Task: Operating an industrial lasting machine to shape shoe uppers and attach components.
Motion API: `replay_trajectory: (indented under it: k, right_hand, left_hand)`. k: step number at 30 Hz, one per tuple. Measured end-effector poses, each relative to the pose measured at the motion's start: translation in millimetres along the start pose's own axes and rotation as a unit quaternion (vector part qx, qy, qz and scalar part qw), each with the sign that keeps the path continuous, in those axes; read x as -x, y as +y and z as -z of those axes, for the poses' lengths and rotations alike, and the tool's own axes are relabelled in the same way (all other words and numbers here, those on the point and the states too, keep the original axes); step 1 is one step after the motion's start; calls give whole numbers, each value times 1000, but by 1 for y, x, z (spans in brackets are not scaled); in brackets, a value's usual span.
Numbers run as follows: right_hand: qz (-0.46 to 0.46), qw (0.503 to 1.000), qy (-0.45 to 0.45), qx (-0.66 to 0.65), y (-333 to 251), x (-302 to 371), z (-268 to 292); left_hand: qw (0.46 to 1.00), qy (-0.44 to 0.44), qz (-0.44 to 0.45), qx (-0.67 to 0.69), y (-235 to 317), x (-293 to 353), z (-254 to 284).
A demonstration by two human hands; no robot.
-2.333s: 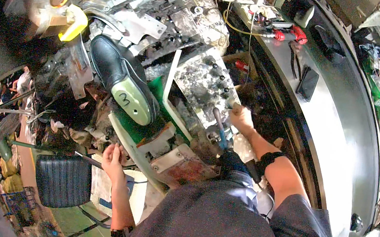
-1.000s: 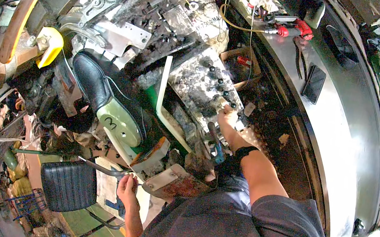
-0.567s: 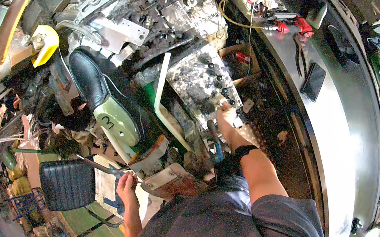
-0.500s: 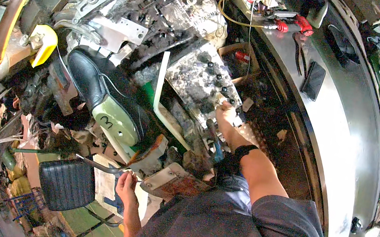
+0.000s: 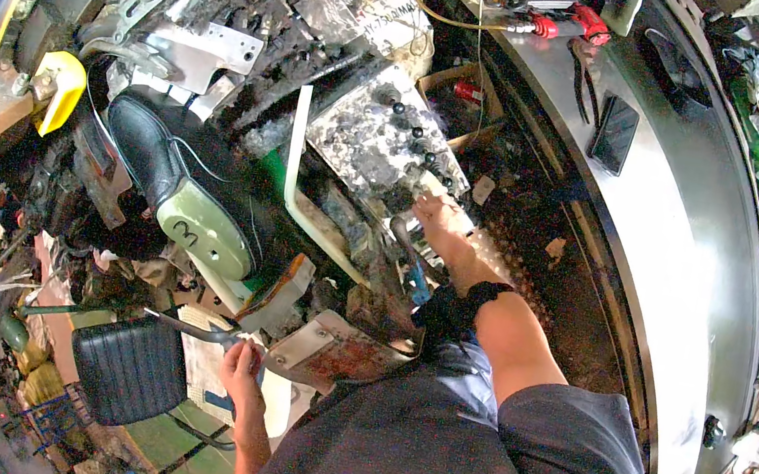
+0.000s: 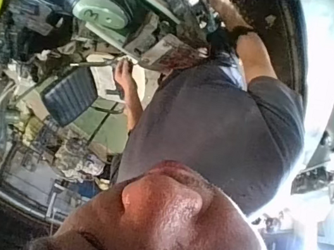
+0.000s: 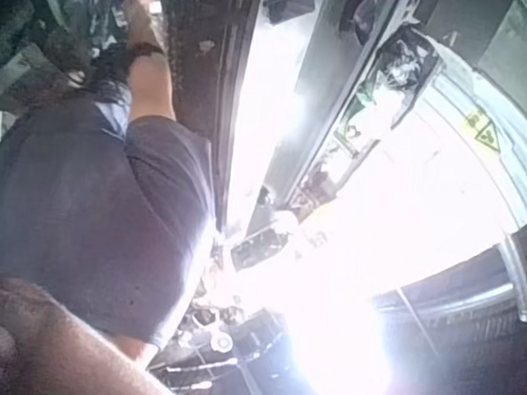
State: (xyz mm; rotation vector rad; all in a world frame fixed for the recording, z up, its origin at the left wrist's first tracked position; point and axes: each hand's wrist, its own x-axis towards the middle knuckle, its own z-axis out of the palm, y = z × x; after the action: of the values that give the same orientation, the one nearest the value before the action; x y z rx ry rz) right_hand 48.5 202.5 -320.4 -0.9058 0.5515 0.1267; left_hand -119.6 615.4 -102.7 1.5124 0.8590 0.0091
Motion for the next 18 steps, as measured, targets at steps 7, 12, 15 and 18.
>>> replay_trajectory:
  k: [7,12,15,18]
  right_hand:
    - [-61,962,198,-177,1,-20,-27]
    - [-9,962,199,-189,10,-32,-27]
    - [-22,955,240,-173,13,-35,-22]
    - [-1,962,205,-181,20,-36,-11]
  left_hand:
    - [1000,18,22,-4,-5,11,-1]
    - [999,21,26,2,-8,5,-1]
    - [999,19,21,20,-8,-1,-2]
    - [999,26,15,29,-7,-3,1]
